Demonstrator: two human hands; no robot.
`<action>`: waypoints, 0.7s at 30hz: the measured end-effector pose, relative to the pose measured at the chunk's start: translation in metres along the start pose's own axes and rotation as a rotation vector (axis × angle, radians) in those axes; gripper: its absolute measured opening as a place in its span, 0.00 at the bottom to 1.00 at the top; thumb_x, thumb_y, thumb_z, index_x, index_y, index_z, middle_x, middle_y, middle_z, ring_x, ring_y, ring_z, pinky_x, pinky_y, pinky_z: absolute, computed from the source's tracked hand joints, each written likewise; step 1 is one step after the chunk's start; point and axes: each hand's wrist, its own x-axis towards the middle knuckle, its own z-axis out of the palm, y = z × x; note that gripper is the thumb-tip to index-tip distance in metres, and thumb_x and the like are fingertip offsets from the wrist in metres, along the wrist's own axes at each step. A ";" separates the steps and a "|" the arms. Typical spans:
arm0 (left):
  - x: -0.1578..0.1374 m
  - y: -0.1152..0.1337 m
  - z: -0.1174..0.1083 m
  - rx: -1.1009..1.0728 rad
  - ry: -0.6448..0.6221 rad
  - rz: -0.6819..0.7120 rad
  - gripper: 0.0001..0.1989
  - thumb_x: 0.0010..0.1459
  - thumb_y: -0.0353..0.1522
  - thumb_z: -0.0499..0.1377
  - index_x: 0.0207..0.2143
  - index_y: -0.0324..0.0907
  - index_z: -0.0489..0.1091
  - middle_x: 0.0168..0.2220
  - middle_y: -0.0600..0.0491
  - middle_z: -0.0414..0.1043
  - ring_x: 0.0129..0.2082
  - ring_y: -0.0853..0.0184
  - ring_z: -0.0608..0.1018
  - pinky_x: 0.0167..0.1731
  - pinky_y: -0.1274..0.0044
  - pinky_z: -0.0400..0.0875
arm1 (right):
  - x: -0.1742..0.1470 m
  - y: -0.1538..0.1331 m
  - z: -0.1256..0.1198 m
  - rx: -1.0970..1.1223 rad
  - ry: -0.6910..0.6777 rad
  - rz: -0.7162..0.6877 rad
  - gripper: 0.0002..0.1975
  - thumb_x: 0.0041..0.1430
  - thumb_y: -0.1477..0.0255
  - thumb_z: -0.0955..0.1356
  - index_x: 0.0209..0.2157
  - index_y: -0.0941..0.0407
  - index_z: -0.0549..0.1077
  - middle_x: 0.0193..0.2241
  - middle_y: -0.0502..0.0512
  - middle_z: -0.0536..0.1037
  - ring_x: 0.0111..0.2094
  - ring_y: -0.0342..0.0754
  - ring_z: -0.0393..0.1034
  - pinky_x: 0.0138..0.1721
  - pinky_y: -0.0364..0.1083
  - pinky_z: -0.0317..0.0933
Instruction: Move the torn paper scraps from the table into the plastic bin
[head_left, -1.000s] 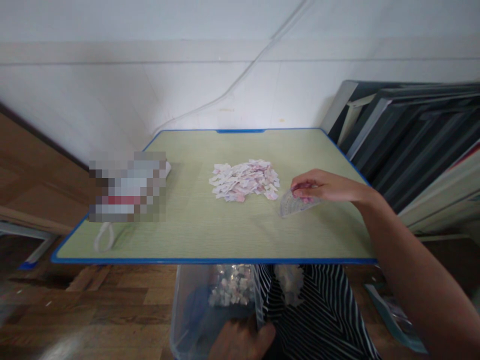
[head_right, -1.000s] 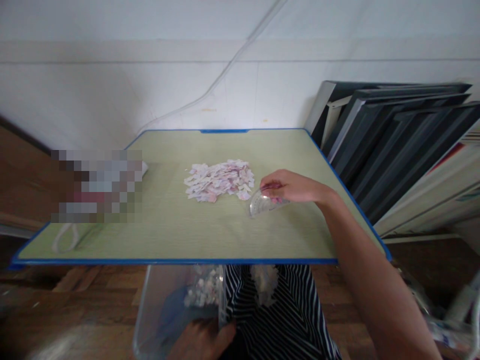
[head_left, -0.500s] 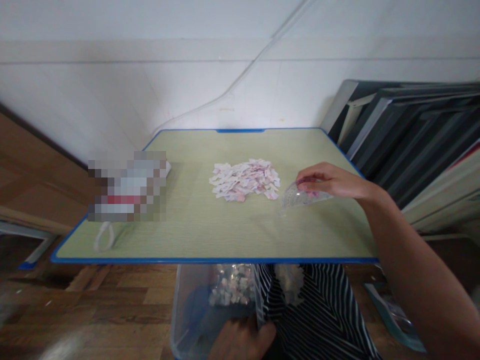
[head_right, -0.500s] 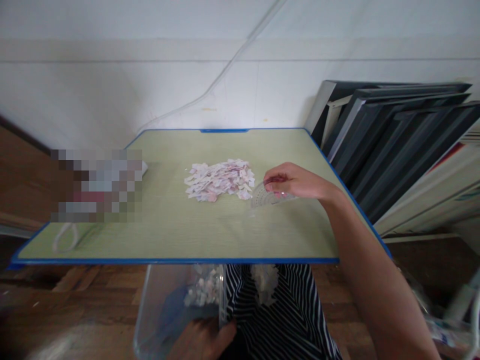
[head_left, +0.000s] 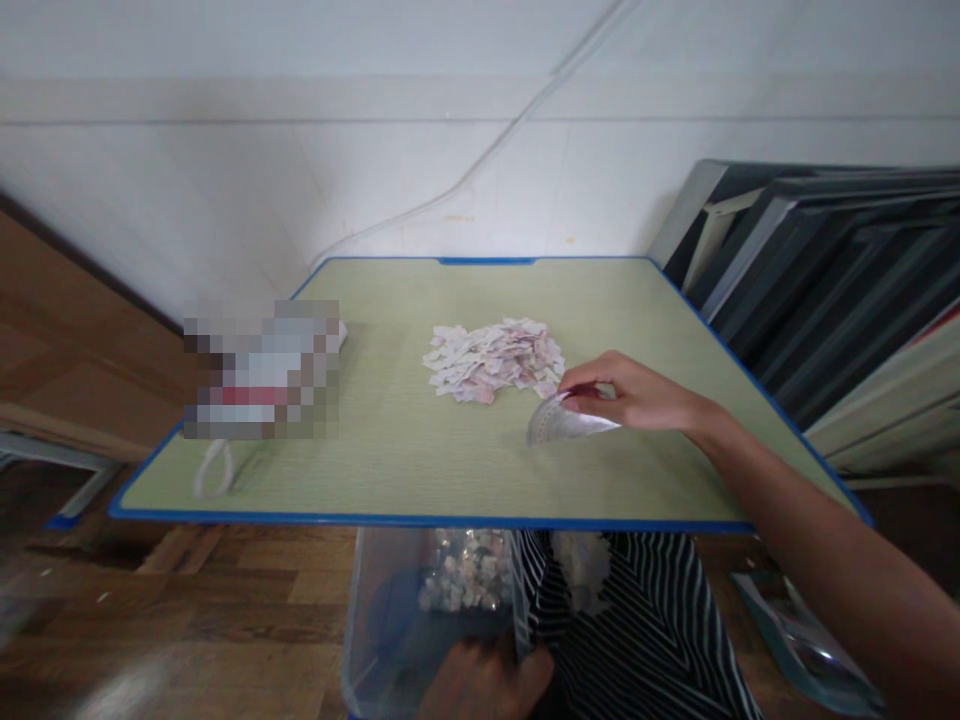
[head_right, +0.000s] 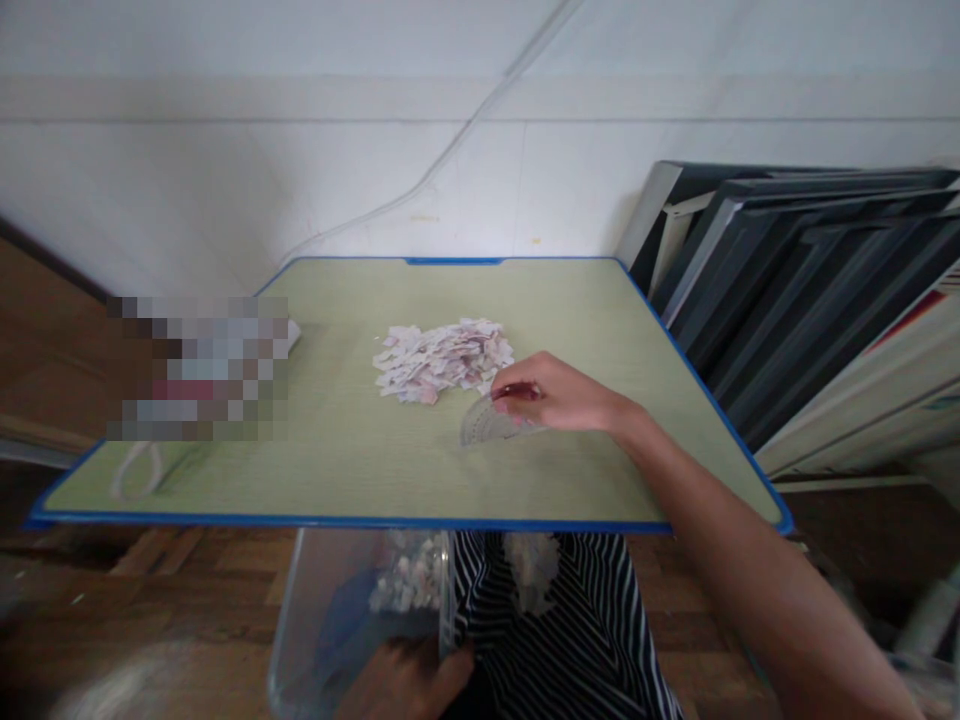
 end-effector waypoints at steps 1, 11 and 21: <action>0.000 0.000 -0.001 0.000 -0.007 0.000 0.10 0.56 0.26 0.54 0.41 0.41 0.65 0.32 0.48 0.73 0.29 0.60 0.76 0.24 0.76 0.69 | 0.002 -0.002 0.005 0.007 0.004 -0.028 0.08 0.53 0.74 0.62 0.24 0.61 0.68 0.17 0.47 0.64 0.20 0.36 0.55 0.20 0.37 0.48; 0.001 0.001 -0.003 0.021 -0.021 -0.025 0.11 0.55 0.25 0.54 0.42 0.42 0.65 0.31 0.50 0.73 0.28 0.62 0.75 0.24 0.78 0.68 | 0.019 -0.018 0.044 0.255 -0.057 -0.152 0.09 0.56 0.72 0.61 0.26 0.62 0.67 0.17 0.48 0.67 0.17 0.35 0.57 0.19 0.37 0.50; 0.002 0.002 -0.006 0.067 -0.095 -0.023 0.12 0.56 0.26 0.54 0.44 0.43 0.64 0.33 0.49 0.73 0.29 0.62 0.76 0.25 0.77 0.69 | 0.020 -0.024 0.052 0.085 0.011 -0.117 0.07 0.55 0.74 0.61 0.26 0.61 0.67 0.16 0.46 0.64 0.19 0.37 0.53 0.21 0.38 0.46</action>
